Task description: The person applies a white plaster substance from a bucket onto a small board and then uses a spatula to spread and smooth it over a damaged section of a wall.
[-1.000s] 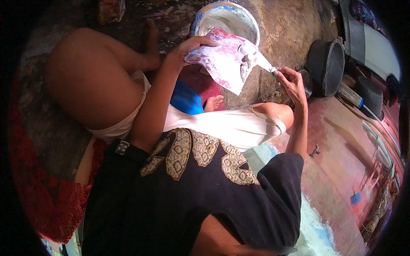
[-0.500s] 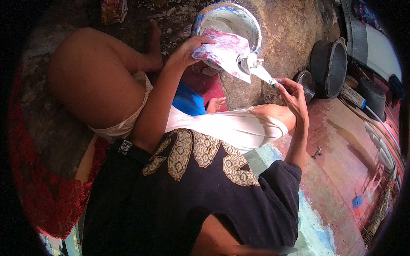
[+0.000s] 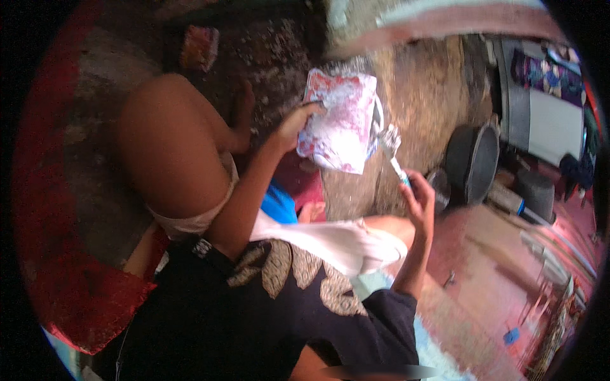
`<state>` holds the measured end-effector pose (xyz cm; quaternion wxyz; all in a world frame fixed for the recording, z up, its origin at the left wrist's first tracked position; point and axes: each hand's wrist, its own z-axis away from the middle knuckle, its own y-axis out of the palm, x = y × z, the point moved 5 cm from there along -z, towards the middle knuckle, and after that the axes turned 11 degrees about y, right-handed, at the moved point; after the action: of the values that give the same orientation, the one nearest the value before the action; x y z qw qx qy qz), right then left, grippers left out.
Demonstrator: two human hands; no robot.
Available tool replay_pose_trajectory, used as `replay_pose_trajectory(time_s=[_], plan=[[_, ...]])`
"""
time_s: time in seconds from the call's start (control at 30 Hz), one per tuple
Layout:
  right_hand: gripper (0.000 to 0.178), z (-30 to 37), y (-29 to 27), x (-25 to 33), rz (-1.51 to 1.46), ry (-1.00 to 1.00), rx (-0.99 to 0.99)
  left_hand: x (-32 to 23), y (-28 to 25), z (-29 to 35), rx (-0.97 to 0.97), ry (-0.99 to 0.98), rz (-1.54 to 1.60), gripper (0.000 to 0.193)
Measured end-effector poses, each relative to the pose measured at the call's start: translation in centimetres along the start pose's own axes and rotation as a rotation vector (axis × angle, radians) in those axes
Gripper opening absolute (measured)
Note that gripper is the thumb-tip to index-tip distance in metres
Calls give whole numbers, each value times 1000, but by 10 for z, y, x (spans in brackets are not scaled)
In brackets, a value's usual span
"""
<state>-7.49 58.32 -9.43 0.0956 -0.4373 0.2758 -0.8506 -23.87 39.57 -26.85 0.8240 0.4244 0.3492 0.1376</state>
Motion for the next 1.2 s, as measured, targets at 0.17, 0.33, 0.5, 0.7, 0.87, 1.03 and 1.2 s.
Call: replay_pose_trajectory(time_s=[0.17, 0.33, 0.5, 0.7, 0.87, 1.03, 1.2], plan=[[22, -34, 24, 54, 257, -220, -233, -31, -10, -28, -339, 308, 115, 32], [22, -88, 57, 111, 351, -442, -336, -54, -74, -59, -774, 706, -107, 45], [25, -162, 119, 142, 137, -502, -223, -52, -121, -60, -1073, 753, -260, 56], [28, -263, 174, 156, 370, -525, -314, -60, -109, -38, -1165, 872, -270, 59], [23, -312, 166, 177, 671, -614, -264, -63, -103, -35, -1167, 827, -435, 56], [18, -350, 145, 209, 863, -648, -280, -40, -109, -49, -1081, 718, -488, 65], [20, -384, 135, 233, 862, -461, -173, -26, -108, -52, -1066, 614, -486, 67]])
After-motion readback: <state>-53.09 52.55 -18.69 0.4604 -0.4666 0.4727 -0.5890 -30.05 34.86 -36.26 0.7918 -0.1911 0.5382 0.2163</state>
